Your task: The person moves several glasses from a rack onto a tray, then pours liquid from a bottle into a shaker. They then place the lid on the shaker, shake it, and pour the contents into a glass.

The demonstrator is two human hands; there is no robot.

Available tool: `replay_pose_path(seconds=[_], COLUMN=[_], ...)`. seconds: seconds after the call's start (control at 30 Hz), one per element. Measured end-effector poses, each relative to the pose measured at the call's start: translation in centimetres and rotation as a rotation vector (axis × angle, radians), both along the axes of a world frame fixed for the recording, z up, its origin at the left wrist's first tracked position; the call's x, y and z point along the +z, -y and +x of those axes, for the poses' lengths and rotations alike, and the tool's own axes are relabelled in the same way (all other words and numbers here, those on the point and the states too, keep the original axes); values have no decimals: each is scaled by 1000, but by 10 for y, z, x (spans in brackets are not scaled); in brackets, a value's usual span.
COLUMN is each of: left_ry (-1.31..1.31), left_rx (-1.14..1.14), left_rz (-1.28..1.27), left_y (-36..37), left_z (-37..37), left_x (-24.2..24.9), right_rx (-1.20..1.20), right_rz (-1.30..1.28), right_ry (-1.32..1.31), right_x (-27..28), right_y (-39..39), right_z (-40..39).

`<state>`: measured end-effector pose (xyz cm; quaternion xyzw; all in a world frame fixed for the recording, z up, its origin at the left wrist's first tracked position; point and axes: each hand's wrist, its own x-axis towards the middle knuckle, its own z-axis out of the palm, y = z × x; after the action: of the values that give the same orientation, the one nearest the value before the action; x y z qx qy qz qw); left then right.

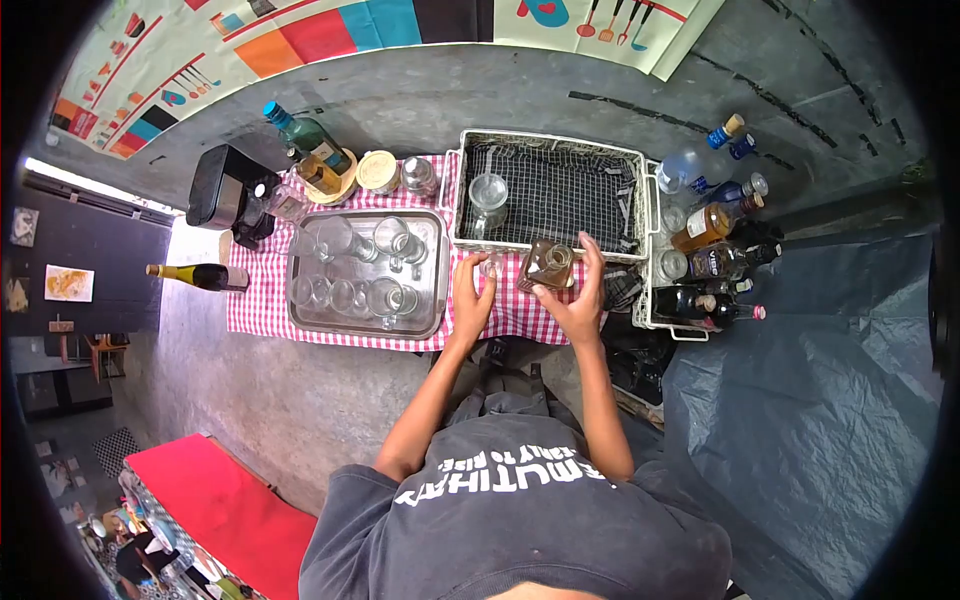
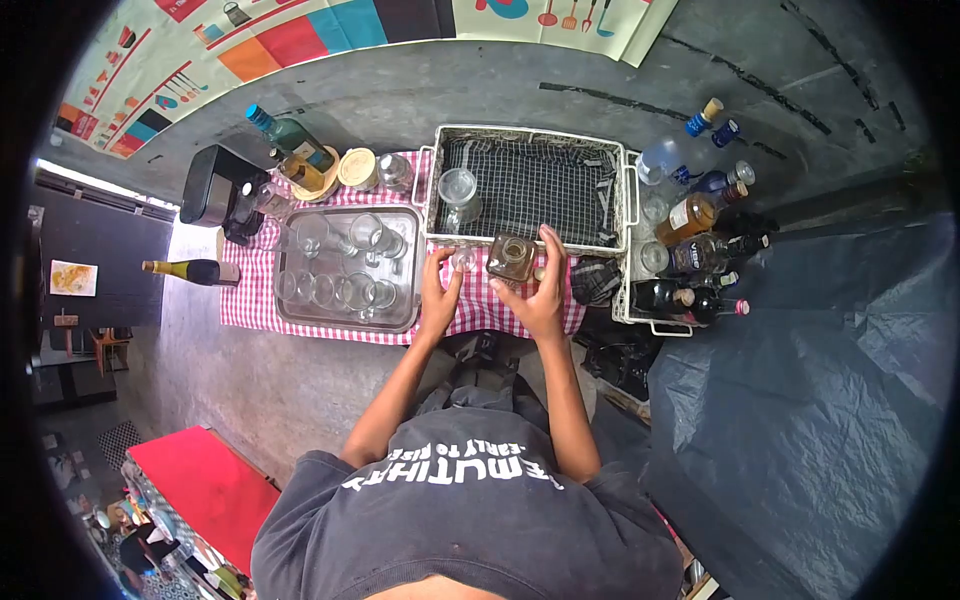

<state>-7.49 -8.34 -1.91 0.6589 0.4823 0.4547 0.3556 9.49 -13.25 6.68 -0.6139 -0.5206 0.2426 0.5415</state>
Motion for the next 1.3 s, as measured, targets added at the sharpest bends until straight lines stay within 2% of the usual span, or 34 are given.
replay_pose_path(seconds=[0.07, 0.13, 0.27, 0.4, 0.47, 0.5, 0.67, 0.8, 0.9, 0.97, 1.03, 1.1, 1.13, 1.2, 1.23, 1.3], left_ry=[20, 52, 112, 102, 89, 89, -181, -297, -384, -389, -418, -394, -373, -379, -330, -282], left_rx=[29, 47, 114, 133, 130, 125, 19, -68, -160, -180, -242, -237, -228, -244, -229, -218], left_rz=[-17, 2, -25, 3, 3, 9, 37, -7, -98, -123, -303, -283, -256, -306, -305, -302], left_y=[-5, -14, -41, -74, -96, -106, -168, -209, -241, -254, -263, -266, -266, -266, -265, -265], left_z=[-1, -5, -23, -47, -60, -65, -96, -104, -108, -107, -106, -105, -104, -101, -101, -100], left_x=[6, 25, 43, 69, 66, 67, 50, 34, 7, -5, -14, -23, -27, -36, -39, -42], right_rx=[-56, -107, 77, 272, 328, 324, 349, 332, 206, 153, 129, 108, 102, 137, 133, 118], right_rz=[268, 393, 480, 387, 263, 170, -144, -209, -226, -246, -278, -312, -321, -471, -459, -411], right_ry=[274, 242, 274, 129, 112, 13, -297, -310, -94, -43, -19, -8, -10, -194, -271, -243], right_x=[18, 41, 83, 84, 69, 59, -30, -83, -102, -117, -126, -131, -131, -135, -138, -145], right_y=[0, -1, -16, -46, -66, -77, -138, -181, -202, -214, -222, -229, -234, -241, -242, -243], right_z=[2, -8, -35, -74, -90, -99, -131, -150, -159, -165, -167, -169, -170, -168, -170, -173])
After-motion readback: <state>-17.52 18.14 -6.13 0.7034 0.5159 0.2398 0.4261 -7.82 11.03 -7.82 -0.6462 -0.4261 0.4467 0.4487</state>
